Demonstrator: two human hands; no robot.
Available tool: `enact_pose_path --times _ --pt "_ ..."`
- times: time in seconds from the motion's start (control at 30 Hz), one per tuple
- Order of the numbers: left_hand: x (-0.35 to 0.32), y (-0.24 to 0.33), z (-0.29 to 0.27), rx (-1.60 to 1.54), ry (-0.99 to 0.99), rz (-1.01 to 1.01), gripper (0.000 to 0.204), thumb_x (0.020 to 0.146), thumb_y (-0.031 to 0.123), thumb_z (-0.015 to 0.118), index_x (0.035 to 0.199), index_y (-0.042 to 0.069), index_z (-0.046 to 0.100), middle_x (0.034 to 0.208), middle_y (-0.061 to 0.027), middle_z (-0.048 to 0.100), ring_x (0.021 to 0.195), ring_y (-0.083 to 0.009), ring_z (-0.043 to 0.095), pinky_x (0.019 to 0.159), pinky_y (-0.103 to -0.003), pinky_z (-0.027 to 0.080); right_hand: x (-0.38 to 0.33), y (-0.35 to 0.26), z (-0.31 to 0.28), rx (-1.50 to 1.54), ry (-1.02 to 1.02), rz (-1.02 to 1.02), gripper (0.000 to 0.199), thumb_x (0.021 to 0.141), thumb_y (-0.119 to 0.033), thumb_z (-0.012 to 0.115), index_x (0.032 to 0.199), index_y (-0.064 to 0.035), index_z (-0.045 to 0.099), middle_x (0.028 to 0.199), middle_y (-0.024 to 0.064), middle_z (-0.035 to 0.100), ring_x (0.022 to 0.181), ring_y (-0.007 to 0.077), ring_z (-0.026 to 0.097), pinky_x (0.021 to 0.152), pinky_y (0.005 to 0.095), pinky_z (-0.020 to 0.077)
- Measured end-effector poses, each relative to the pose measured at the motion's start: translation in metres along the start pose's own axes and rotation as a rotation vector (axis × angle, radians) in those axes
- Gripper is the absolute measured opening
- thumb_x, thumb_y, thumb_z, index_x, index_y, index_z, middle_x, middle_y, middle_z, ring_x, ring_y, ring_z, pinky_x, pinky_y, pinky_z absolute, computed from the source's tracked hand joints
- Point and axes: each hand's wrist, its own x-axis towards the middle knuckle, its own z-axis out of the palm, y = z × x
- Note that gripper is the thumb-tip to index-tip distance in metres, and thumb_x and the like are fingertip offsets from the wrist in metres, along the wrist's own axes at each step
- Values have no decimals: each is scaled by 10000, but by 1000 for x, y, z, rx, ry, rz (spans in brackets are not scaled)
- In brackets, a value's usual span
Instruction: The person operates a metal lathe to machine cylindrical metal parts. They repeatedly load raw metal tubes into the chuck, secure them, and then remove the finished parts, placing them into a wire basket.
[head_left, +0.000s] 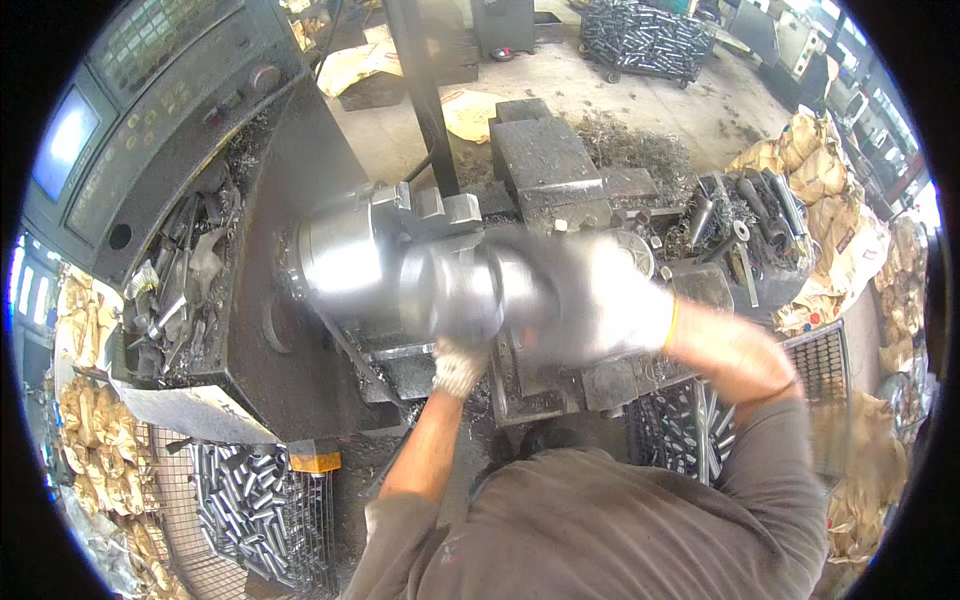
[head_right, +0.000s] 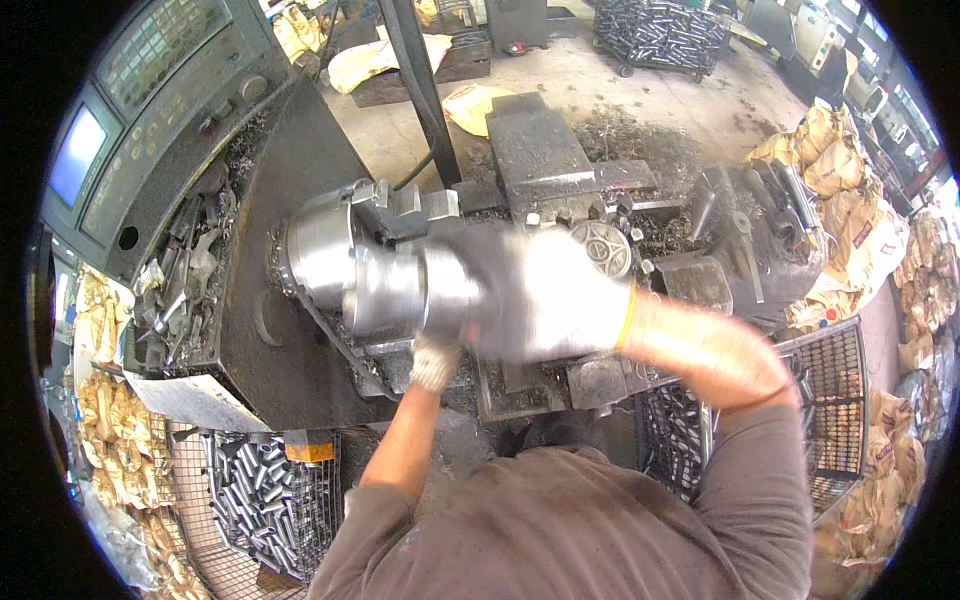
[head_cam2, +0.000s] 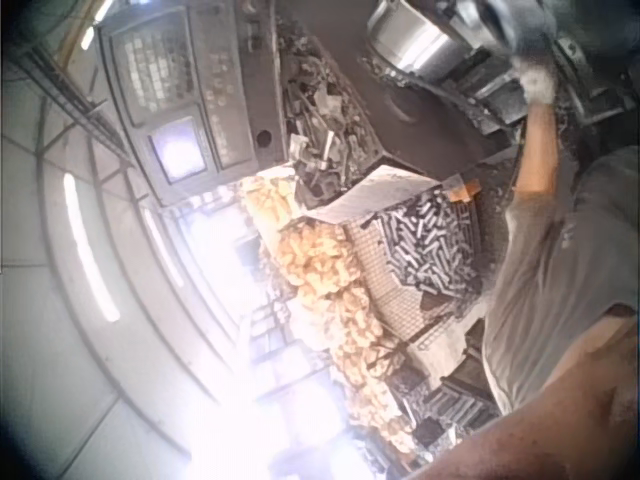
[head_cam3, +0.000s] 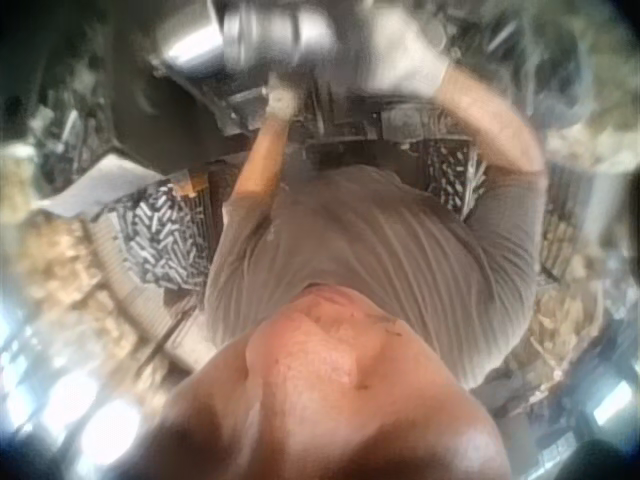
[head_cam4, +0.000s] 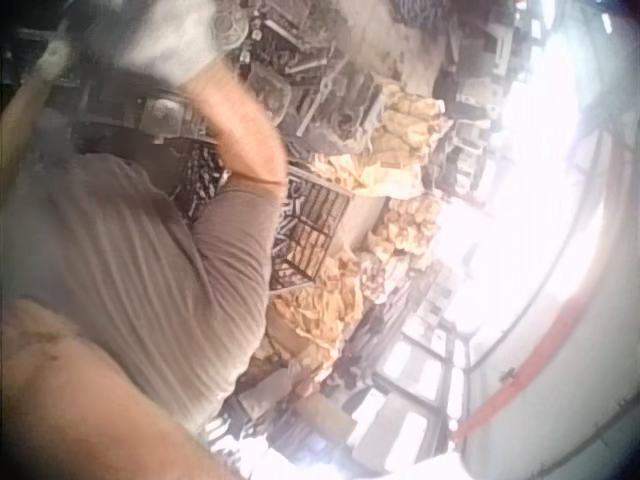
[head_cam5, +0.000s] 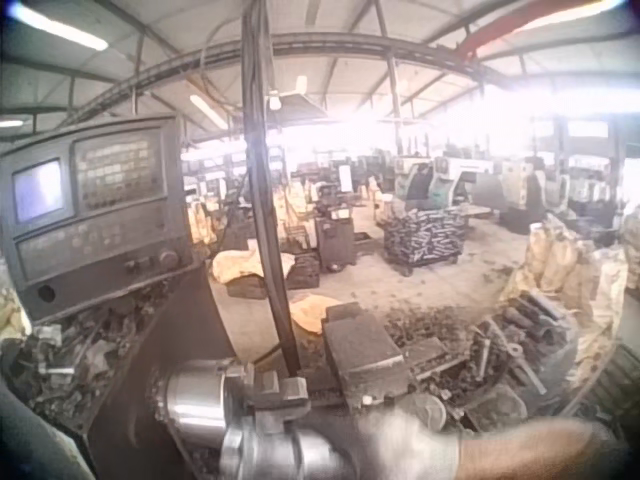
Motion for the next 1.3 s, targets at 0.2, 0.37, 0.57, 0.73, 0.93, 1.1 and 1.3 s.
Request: enact_pose_path --times 0.2,0.37,0.57,0.73,0.93,1.1,1.3 --pt "-77 -11 -53 -372 64 -166 254 1033 166 682 1226 3 711 976 -66 751 818 -111 655 759 -282 544 92 156 -17 -970 -379 7 473 747 -244 859 1168 -95 702 919 156 767 848 353 771 721 454 620" --pt "-189 -106 -89 -603 436 -608 187 976 186 753 1097 50 713 957 -59 730 807 -145 674 737 -306 565 104 192 6 -450 -579 185 536 700 -314 855 1188 -107 777 972 210 787 914 380 766 803 469 606" --pt "-226 -142 -142 -598 927 -737 271 986 210 724 1221 98 653 1048 -84 736 830 -226 703 664 -372 574 117 194 29 -167 -666 225 635 679 -323 858 1246 -65 734 1001 212 792 903 362 774 802 449 614" --pt "-223 -156 -180 -570 1043 -465 345 1018 316 663 1238 50 645 1057 -91 683 912 -235 678 766 -378 569 117 195 43 -333 -600 164 864 717 -377 870 1455 -47 567 1129 223 774 999 351 766 836 453 620" --pt "-214 -151 -208 -885 1118 -503 403 1045 534 589 859 178 620 747 24 565 640 -150 530 592 -318 432 118 216 29 -477 -736 201 465 768 -442 833 990 -34 812 995 206 792 978 323 773 836 444 614" --pt "-211 -147 -239 -1061 802 -661 454 1084 558 489 773 234 560 617 55 483 498 -131 402 502 -295 349 140 216 74 -352 -536 118 511 704 -330 862 1090 -6 777 1035 230 790 944 352 780 793 439 614" --pt "-218 -187 -229 -331 1083 -578 623 1078 494 580 1420 -25 616 1179 -78 694 964 -180 651 805 -350 530 124 157 29 -166 -439 275 814 755 -396 850 1417 6 600 1303 257 723 1184 373 721 975 446 588"
